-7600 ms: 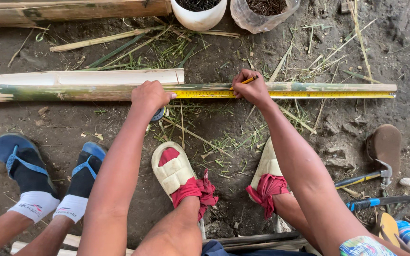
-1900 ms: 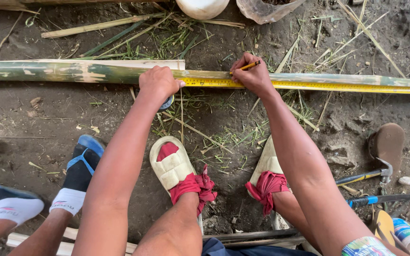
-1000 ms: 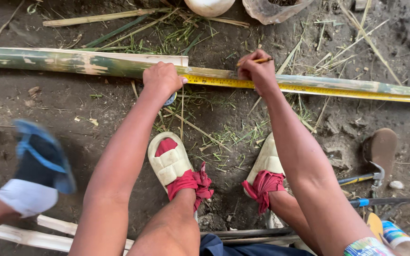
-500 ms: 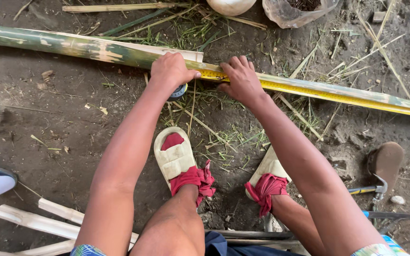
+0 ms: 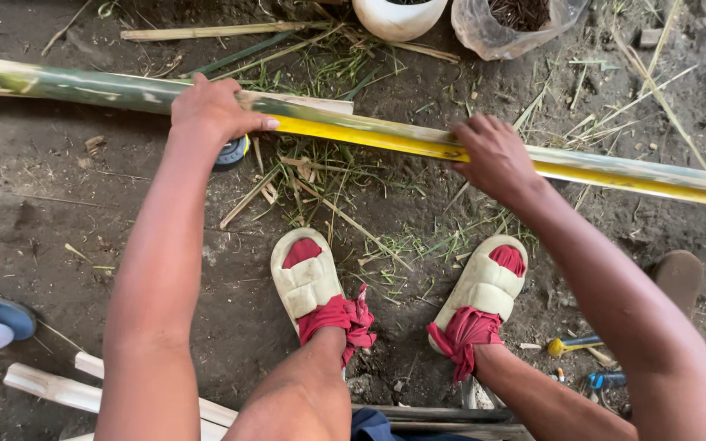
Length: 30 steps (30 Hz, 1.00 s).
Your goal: The person uses a yellow measuring tape to measure and mark sections on a long bamboo pole with a pencil while sitting on a dirt floor. The person repeatedly extends the tape along the pole and makes small marks on the surface.
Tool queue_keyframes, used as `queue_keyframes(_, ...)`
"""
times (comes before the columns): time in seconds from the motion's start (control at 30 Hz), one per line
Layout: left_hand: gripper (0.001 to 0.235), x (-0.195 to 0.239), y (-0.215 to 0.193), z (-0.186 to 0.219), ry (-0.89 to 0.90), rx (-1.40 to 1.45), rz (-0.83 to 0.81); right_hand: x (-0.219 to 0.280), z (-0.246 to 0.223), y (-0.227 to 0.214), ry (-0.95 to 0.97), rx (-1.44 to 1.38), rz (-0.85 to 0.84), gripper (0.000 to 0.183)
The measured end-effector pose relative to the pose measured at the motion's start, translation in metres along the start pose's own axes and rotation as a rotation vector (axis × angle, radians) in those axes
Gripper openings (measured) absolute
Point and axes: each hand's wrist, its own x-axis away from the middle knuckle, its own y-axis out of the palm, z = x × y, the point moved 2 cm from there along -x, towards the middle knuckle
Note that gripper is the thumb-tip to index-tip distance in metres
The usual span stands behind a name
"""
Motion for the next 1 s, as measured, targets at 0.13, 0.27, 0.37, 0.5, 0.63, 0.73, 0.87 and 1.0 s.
queue_keyframes(0.13,0.105,-0.011,-0.003,0.007,0.015,-0.097,0.010,0.028,0.044,0.008,0.084,0.064,-0.104,0.056)
queue_keyframes(0.27,0.099,-0.014,0.012,0.048,0.127,-0.226,-0.143,0.048,0.086,0.037,0.182,0.046,-0.162,0.042)
queue_keyframes(0.37,0.093,-0.010,0.028,0.082,0.211,-0.258,-0.159,0.065,0.117,0.049,0.103,0.215,-0.045,0.043)
queue_keyframes(0.5,0.091,-0.001,0.042,0.104,0.189,-0.146,-0.047,0.088,0.133,0.058,0.092,0.286,0.019,0.057)
queue_keyframes(0.63,0.084,0.012,0.046,0.098,0.190,-0.061,0.044,0.080,0.120,0.043,0.136,0.246,-0.006,0.063)
queue_keyframes(0.73,0.082,0.018,0.054,0.093,0.205,-0.040,0.130,0.061,0.109,0.019,0.231,0.002,-0.043,0.063)
queue_keyframes(0.87,0.083,0.023,0.066,0.087,0.208,0.010,0.238,0.021,0.061,0.013,0.309,-0.845,0.141,0.043)
queue_keyframes(1.0,0.107,0.023,0.070,0.086,0.122,0.095,0.181,-0.037,-0.001,0.036,0.336,-1.386,0.186,0.064)
